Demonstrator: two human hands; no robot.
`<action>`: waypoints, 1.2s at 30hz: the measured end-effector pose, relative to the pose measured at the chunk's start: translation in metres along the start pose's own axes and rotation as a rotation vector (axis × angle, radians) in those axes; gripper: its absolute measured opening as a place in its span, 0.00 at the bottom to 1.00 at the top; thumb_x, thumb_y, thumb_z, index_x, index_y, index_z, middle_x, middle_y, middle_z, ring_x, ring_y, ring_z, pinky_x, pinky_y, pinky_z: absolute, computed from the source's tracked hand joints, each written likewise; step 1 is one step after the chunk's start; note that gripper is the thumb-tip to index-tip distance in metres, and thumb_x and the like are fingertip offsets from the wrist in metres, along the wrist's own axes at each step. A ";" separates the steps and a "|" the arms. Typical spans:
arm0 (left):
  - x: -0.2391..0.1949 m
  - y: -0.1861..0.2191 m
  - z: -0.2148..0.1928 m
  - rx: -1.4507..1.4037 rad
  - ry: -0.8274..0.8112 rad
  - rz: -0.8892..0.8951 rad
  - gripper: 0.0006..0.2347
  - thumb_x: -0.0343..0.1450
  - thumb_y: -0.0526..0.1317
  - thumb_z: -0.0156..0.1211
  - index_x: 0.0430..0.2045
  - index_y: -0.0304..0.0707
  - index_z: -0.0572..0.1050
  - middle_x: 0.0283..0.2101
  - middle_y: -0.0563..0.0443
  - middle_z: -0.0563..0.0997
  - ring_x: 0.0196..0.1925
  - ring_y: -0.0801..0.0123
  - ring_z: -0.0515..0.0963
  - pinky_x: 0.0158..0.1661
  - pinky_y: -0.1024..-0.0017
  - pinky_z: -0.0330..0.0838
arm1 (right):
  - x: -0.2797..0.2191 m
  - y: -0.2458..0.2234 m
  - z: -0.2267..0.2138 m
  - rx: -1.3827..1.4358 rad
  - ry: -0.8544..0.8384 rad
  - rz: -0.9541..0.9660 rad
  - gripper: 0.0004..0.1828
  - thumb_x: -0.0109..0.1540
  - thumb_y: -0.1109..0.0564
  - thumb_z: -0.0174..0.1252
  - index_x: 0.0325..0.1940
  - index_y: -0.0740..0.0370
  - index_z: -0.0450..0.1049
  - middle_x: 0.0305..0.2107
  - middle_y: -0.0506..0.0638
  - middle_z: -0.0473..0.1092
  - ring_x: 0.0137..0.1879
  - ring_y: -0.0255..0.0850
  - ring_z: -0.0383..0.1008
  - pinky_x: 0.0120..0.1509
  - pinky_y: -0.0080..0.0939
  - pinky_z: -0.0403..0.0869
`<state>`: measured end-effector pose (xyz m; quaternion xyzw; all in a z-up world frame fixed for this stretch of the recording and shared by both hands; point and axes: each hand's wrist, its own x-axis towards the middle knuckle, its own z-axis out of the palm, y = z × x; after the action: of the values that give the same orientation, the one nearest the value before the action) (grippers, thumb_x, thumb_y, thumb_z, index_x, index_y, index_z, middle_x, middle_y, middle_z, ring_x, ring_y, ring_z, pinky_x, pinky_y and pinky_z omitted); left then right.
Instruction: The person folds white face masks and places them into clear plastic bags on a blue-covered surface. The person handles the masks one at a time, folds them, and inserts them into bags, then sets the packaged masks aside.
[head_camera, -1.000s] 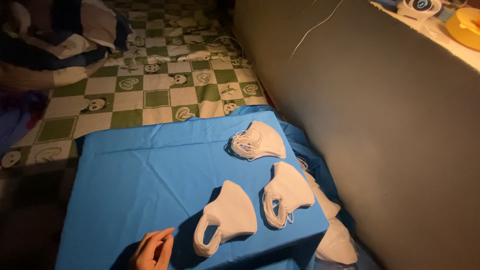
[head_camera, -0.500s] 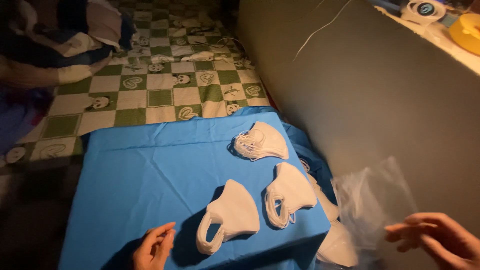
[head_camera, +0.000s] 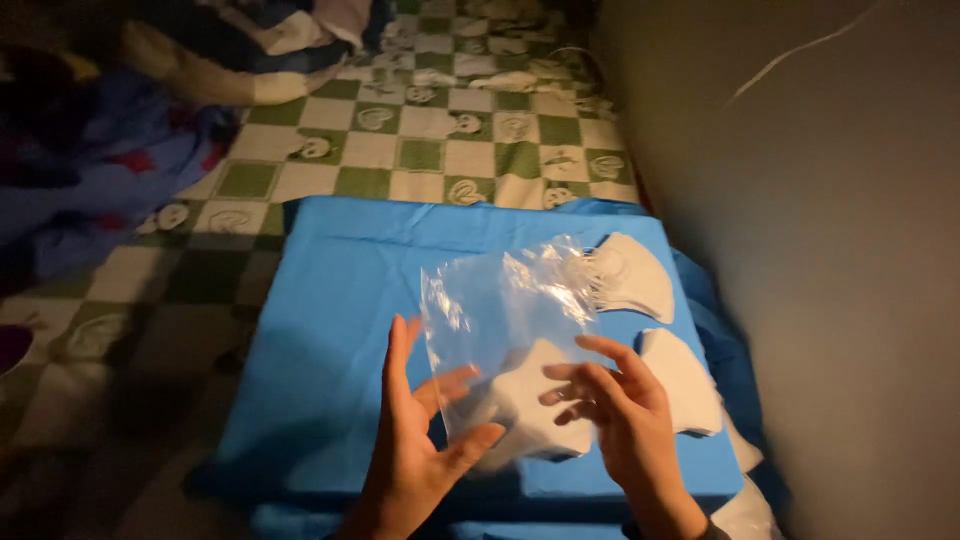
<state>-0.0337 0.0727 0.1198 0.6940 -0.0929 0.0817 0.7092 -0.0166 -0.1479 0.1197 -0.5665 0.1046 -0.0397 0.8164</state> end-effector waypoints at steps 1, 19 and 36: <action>-0.002 -0.004 -0.003 0.006 0.012 -0.005 0.54 0.60 0.56 0.71 0.73 0.39 0.36 0.78 0.41 0.48 0.58 0.56 0.83 0.56 0.63 0.78 | 0.002 0.001 0.007 0.000 -0.010 0.010 0.17 0.64 0.61 0.54 0.56 0.70 0.72 0.35 0.76 0.80 0.31 0.63 0.82 0.27 0.48 0.75; 0.045 -0.056 -0.038 0.960 0.284 0.563 0.10 0.73 0.29 0.60 0.45 0.39 0.81 0.53 0.44 0.81 0.50 0.55 0.83 0.51 0.64 0.76 | 0.017 0.020 -0.013 -0.445 -0.019 -0.048 0.41 0.60 0.44 0.56 0.76 0.60 0.61 0.40 0.60 0.80 0.41 0.47 0.83 0.39 0.43 0.82; 0.070 -0.175 -0.042 1.433 0.153 0.230 0.15 0.67 0.42 0.67 0.50 0.53 0.80 0.52 0.53 0.77 0.51 0.53 0.77 0.44 0.58 0.78 | 0.042 0.051 -0.053 -1.554 -0.150 0.086 0.44 0.63 0.36 0.62 0.76 0.53 0.52 0.48 0.57 0.67 0.45 0.62 0.72 0.44 0.62 0.72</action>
<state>0.0781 0.1096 -0.0334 0.9661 -0.0390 0.2447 0.0725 0.0101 -0.1864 0.0490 -0.9723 0.0689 0.1151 0.1915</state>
